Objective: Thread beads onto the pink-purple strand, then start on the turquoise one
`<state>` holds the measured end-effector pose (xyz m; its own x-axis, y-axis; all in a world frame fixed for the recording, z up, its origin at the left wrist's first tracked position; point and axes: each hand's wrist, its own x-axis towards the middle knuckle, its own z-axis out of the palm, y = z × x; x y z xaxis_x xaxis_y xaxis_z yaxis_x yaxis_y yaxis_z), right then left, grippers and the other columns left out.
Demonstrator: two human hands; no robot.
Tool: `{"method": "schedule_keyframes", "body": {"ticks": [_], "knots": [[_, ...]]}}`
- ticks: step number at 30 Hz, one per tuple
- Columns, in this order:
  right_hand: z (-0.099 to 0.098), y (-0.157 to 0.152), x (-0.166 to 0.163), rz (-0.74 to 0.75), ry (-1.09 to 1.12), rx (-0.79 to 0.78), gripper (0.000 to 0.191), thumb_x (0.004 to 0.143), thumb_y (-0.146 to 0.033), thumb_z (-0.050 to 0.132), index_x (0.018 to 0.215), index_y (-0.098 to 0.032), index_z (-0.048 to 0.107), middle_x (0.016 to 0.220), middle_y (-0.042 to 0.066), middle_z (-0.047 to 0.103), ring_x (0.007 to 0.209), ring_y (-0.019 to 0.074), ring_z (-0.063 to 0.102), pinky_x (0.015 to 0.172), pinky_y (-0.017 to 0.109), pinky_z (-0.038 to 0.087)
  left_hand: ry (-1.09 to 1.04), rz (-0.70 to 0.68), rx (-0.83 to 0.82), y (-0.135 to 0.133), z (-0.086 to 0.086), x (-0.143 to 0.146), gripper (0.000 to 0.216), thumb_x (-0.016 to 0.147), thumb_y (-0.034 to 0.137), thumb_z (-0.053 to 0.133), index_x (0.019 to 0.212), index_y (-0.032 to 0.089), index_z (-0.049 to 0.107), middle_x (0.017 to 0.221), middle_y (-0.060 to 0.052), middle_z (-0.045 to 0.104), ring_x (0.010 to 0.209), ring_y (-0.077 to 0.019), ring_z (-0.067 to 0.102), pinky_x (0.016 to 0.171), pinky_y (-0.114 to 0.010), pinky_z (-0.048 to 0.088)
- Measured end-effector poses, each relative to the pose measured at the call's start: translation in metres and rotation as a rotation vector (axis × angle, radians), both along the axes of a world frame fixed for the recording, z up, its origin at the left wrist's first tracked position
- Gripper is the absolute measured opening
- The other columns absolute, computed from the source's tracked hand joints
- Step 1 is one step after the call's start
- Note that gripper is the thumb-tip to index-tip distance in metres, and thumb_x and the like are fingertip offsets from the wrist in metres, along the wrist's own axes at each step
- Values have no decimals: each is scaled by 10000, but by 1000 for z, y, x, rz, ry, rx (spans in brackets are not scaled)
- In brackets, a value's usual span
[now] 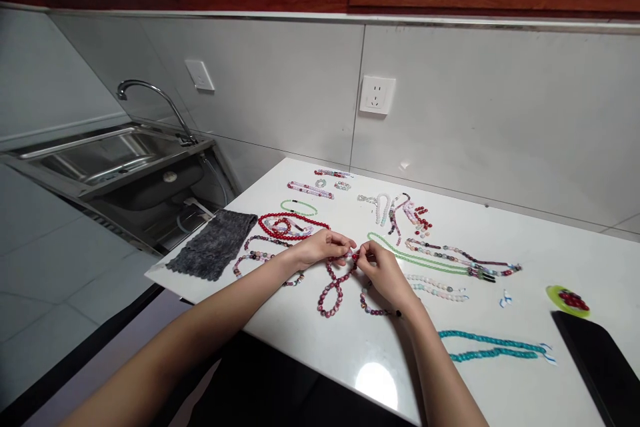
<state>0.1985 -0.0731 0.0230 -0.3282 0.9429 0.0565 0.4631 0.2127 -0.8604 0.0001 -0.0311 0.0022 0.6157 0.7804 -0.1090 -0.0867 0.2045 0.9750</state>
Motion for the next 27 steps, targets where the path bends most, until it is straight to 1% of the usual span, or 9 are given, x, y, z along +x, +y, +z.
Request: {"method": "schedule_keyframes", "body": {"ticks": [6, 12, 14, 19, 27], "knots": [[0, 1, 0, -20, -11, 11, 102, 848, -274, 448, 787, -203, 488, 728, -20, 513, 650, 135, 437, 602, 258, 325, -56, -56, 52, -3, 4, -1, 291, 730, 372, 724, 762, 92, 652, 812, -44, 554, 642, -85, 508, 637, -250, 426], [-2, 2, 0, -41, 9, 22, 132, 858, -299, 440, 778, -203, 483, 710, -21, 500, 632, 133, 419, 598, 259, 320, -18, -52, 86, -4, 8, -1, 312, 700, 391, 742, 783, 103, 655, 875, -56, 575, 639, -87, 512, 609, -238, 410], [-2, 2, 0, -44, 22, 21, 141, 854, -311, 444, 777, -201, 486, 702, -19, 493, 628, 135, 418, 595, 261, 321, -28, -76, 102, -4, 10, 0, 313, 701, 398, 738, 779, 107, 650, 891, -59, 581, 641, -88, 508, 599, -234, 402], [-1, 3, 0, -46, 39, 25, 150, 847, -318, 453, 760, -199, 482, 694, -19, 479, 625, 134, 412, 589, 261, 320, -30, -107, 116, -4, 9, 1, 340, 689, 431, 736, 762, 113, 637, 855, -40, 560, 622, -78, 466, 574, -226, 370], [-2, 4, 0, -60, 26, 25, 166, 856, -329, 457, 749, -202, 459, 685, -26, 471, 621, 130, 400, 586, 256, 311, 13, -145, 144, -3, 7, 1, 389, 663, 475, 747, 785, 123, 631, 1009, -72, 555, 641, -78, 431, 569, -229, 333]]}}
